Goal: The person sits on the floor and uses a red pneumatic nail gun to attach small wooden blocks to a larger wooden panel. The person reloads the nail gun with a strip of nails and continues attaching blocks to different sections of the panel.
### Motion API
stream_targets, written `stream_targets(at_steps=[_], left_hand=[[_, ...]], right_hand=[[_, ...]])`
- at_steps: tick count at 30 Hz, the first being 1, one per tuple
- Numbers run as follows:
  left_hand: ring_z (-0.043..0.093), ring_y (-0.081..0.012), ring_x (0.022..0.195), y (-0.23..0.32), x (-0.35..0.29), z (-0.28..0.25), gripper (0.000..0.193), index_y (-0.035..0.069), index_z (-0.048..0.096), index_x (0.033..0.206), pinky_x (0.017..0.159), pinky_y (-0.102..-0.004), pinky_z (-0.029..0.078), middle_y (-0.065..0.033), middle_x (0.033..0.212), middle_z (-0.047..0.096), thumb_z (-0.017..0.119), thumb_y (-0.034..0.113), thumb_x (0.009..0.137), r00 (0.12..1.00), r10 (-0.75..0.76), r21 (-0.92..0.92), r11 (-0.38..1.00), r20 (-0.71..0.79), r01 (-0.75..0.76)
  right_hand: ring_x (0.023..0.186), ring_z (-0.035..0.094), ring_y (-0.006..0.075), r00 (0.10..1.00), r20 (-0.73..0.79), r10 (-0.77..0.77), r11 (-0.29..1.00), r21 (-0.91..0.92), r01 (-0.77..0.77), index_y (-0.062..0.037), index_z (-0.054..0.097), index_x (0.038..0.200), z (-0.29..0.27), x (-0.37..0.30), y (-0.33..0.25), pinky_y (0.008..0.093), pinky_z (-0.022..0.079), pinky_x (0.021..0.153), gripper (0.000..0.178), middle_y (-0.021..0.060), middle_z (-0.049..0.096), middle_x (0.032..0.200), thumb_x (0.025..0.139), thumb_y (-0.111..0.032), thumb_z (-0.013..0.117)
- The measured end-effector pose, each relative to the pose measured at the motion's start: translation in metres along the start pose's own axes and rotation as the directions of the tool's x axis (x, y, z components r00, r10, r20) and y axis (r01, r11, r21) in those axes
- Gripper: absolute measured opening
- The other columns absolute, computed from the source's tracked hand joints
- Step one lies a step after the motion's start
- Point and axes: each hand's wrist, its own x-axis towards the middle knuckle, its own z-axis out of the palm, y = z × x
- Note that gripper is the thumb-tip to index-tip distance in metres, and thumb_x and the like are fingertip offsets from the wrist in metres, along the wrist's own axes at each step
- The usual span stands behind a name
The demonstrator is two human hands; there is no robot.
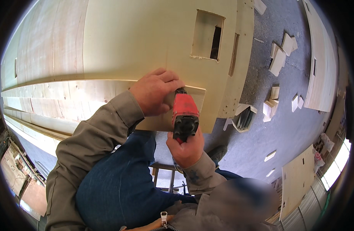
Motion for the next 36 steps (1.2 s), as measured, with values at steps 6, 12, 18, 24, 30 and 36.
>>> stream_targets(at_steps=[6,12,18,24,30,36], left_hand=[[0.064,-0.0362,0.109,-0.002,-0.004,0.001,0.051,0.008,0.069,0.124,0.097,-0.0443,0.053,-0.0124,0.120,0.067,0.084,0.020,0.077,1.000,-0.006,0.013,1.000,0.004,0.006],[0.065,-0.0353,0.106,-0.002,-0.002,0.005,0.045,0.007,0.069,0.121,0.095,-0.0435,0.054,-0.0126,0.117,0.068,0.080,0.021,0.080,0.999,0.023,0.037,0.999,-0.033,-0.021],[0.065,-0.0347,0.103,0.001,0.000,0.002,0.042,0.008,0.069,0.120,0.094,-0.0424,0.054,-0.0119,0.115,0.068,0.079,0.020,0.081,1.000,0.015,0.044,0.999,-0.025,-0.014],[0.065,-0.0335,0.103,-0.001,-0.001,0.005,0.042,0.009,0.070,0.119,0.092,-0.0417,0.055,-0.0109,0.114,0.068,0.080,0.020,0.080,0.999,0.019,0.050,0.999,-0.048,-0.016],[0.064,-0.0334,0.102,-0.001,0.000,0.006,0.042,0.009,0.070,0.119,0.092,-0.0418,0.055,-0.0109,0.114,0.068,0.080,0.020,0.080,0.998,0.027,0.043,0.999,-0.063,-0.024],[0.064,-0.0341,0.104,-0.002,-0.002,0.006,0.047,0.009,0.070,0.120,0.093,-0.0426,0.055,-0.0112,0.116,0.068,0.084,0.021,0.077,0.999,0.009,0.029,1.000,-0.034,-0.008]], right_hand=[[0.107,0.064,0.0433,1.000,-0.014,-0.003,1.000,-0.031,0.003,-0.0018,0.051,0.143,0.009,-0.004,0.003,0.0456,0.054,0.093,0.069,0.0208,0.062,0.124,0.078,-0.004,0.072],[0.111,0.062,0.0454,0.999,-0.034,-0.021,0.998,-0.054,0.019,0.0020,0.043,0.150,0.017,-0.004,0.007,0.0468,0.054,0.095,0.077,0.0238,0.059,0.128,0.079,-0.005,0.072],[0.114,0.060,0.0474,1.000,-0.016,0.003,0.998,-0.063,-0.004,0.0043,0.038,0.152,0.020,-0.007,0.008,0.0484,0.053,0.096,0.081,0.0280,0.055,0.131,0.080,-0.006,0.072],[0.116,0.059,0.0481,1.000,0.004,0.007,0.997,-0.072,-0.006,0.0045,0.037,0.153,0.018,-0.007,0.007,0.0488,0.053,0.098,0.081,0.0289,0.055,0.133,0.081,-0.007,0.072],[0.116,0.059,0.0480,1.000,-0.003,-0.002,0.998,-0.071,0.002,0.0041,0.037,0.153,0.016,-0.007,0.006,0.0488,0.053,0.098,0.081,0.0283,0.055,0.131,0.081,-0.007,0.072],[0.116,0.058,0.0472,1.000,0.012,-0.021,0.999,-0.049,0.021,0.0025,0.040,0.151,0.014,-0.007,0.008,0.0477,0.051,0.100,0.078,0.0271,0.055,0.131,0.080,-0.006,0.072]])
